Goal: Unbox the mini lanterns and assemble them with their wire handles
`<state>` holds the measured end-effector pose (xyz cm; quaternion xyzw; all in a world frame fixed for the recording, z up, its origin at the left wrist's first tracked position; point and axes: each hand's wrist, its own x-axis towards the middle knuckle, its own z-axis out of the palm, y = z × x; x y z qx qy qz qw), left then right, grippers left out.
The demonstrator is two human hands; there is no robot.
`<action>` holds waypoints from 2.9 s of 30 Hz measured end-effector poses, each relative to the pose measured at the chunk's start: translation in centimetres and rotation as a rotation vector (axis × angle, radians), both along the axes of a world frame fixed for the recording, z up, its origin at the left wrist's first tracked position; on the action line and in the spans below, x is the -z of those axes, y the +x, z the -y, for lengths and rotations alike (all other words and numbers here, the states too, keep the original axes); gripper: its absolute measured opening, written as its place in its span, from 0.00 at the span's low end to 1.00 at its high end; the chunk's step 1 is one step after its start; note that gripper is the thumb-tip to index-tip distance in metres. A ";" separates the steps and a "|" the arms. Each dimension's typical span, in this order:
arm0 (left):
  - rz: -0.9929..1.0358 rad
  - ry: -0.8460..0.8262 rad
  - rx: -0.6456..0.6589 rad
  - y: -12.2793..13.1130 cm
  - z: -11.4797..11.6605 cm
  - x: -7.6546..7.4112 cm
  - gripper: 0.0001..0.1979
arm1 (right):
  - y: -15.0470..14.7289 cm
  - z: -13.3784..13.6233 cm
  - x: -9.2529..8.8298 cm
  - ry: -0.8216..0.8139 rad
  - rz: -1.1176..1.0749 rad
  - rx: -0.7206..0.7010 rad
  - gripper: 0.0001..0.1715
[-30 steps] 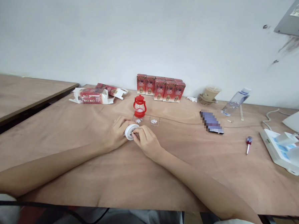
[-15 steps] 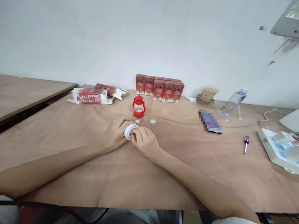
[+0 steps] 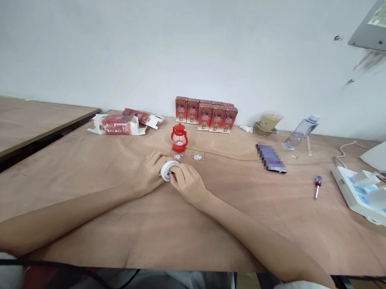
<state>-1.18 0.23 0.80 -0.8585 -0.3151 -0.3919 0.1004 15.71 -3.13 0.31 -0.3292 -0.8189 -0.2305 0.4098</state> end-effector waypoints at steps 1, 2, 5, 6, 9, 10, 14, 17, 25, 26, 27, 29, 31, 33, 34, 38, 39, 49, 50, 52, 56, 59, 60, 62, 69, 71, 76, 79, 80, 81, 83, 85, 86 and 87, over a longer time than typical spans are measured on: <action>-0.001 0.004 -0.003 0.0 0.0 0.0 0.09 | 0.1 0.0 0.1 -0.007 -0.005 -0.010 0.06; 0.000 0.007 -0.005 0.0 0.0 0.0 0.09 | 0.1 0.0 0.1 -0.016 -0.009 -0.022 0.07; 0.009 0.009 -0.007 0.0 -0.1 0.1 0.09 | 0.3 0.0 0.2 -0.076 -0.029 -0.061 0.07; 0.009 0.007 -0.006 0.0 -0.1 0.1 0.09 | 0.4 0.0 0.2 -0.098 -0.034 -0.069 0.07; -0.011 -0.001 0.000 0.0 0.0 0.0 0.08 | 0.3 0.0 0.2 -0.101 -0.033 -0.056 0.07; -0.017 0.000 0.002 0.0 0.0 0.0 0.08 | 0.3 0.0 0.1 -0.080 -0.029 -0.043 0.07; -0.024 0.023 0.004 0.1 0.2 -0.1 0.07 | 0.0 -0.1 0.1 -0.023 -0.050 -0.018 0.05; -0.029 0.035 -0.005 0.1 0.1 0.0 0.08 | -0.1 -0.1 0.2 -0.042 -0.055 -0.023 0.05; -0.046 0.007 -0.015 0.0 0.0 0.1 0.09 | 0.2 0.0 0.0 -0.234 -0.187 -0.110 0.05; -0.046 -0.007 -0.017 0.0 0.0 0.0 0.09 | 0.2 0.1 0.0 -0.312 -0.273 -0.145 0.04; -0.041 -0.017 -0.020 0.0 0.0 0.0 0.09 | 0.2 0.1 0.0 -0.401 -0.383 -0.172 0.04; -0.030 -0.033 -0.021 0.0 0.0 0.0 0.08 | 0.0 0.1 0.0 -0.605 -0.678 -0.198 0.04; -0.022 -0.044 -0.019 0.0 0.0 0.0 0.09 | -0.4 0.0 0.1 -0.843 -1.020 -0.211 0.06; -0.019 -0.029 -0.024 0.0 0.1 -0.1 0.10 | -0.7 0.0 0.1 -1.074 -1.307 -0.241 0.08; -0.022 -0.011 -0.032 0.0 0.1 -0.2 0.11 | -0.9 0.0 0.0 -1.178 -1.411 -0.256 0.08; -0.041 0.117 -0.064 0.5 -0.2 -1.1 0.09 | -1.0 0.3 -0.6 -1.492 -1.659 -0.260 0.10; -0.054 0.161 -0.068 0.8 -0.4 -1.3 0.08 | -1.0 0.4 -0.7 -1.541 -1.694 -0.250 0.10; -0.410 0.391 0.225 3.9 -2.1 -3.9 0.11 | 0.3 -0.7 -1.4 -1.578 -1.534 -0.316 0.13; -0.452 0.407 0.247 4.0 -2.0 -4.3 0.11 | 0.4 -0.8 -1.5 -1.577 -1.513 -0.336 0.13; -0.529 0.453 0.274 4.1 -2.0 -5.2 0.13 | 0.5 -0.9 -1.5 -1.580 -1.475 -0.372 0.14; -0.501 0.450 0.274 3.6 -2.5 -6.5 0.14 | 1.3 -1.5 -1.8 -1.637 -1.462 -0.346 0.14; -0.348 0.377 0.200 2.7 -2.9 -6.6 0.13 | 2.8 -3.0 -2.4 -1.574 -1.282 -0.282 0.13; -0.298 0.389 0.140 2.3 -3.0 -6.4 0.12 | 3.4 -3.6 -2.7 -1.525 -1.179 -0.261 0.12; -0.216 0.442 0.008 1.6 -3.2 -6.0 0.09 | 4.7 -5.2 -3.2 -1.445 -0.985 -0.203 0.10; -0.066 0.212 -0.068 0.0 -2.6 -5.2 0.09 | 7.3 -10.0 -4.8 -1.411 -0.526 0.049 0.10; -0.051 0.085 0.015 -0.1 -2.2 -5.1 0.09 | 7.3 -10.8 -4.9 -1.410 -0.370 0.106 0.09; 0.118 -0.097 0.230 0.2 -1.5 -3.9 0.10 | 6.4 -11.6 -4.9 -1.356 -0.081 0.217 0.06; 0.145 -0.107 0.266 0.5 -1.2 -2.9 0.14 | 5.9 -11.8 -4.8 -1.309 0.020 0.256 0.06; 0.148 -0.102 0.271 0.6 -1.1 -2.7 0.14 | 5.8 -11.8 -4.7 -1.296 0.045 0.263 0.06; 0.153 -0.096 0.275 0.6 -0.9 -2.6 0.15 | 5.8 -11.8 -4.7 -1.284 0.067 0.266 0.07; 0.167 -0.098 0.288 0.7 -0.6 -2.3 0.14 | 5.8 -11.8 -4.5 -1.254 0.091 0.267 0.07; 0.183 -0.133 0.301 0.7 -0.4 -2.0 0.13 | 6.0 -11.9 -4.2 -1.223 0.097 0.266 0.06; 0.186 -0.167 0.305 0.7 -0.3 -1.8 0.12 | 6.1 -11.9 -4.2 -1.209 0.097 0.259 0.05; 0.186 -0.206 0.305 0.7 -0.2 -1.6 0.12 | 6.2 -11.9 -4.1 -1.199 0.094 0.250 0.03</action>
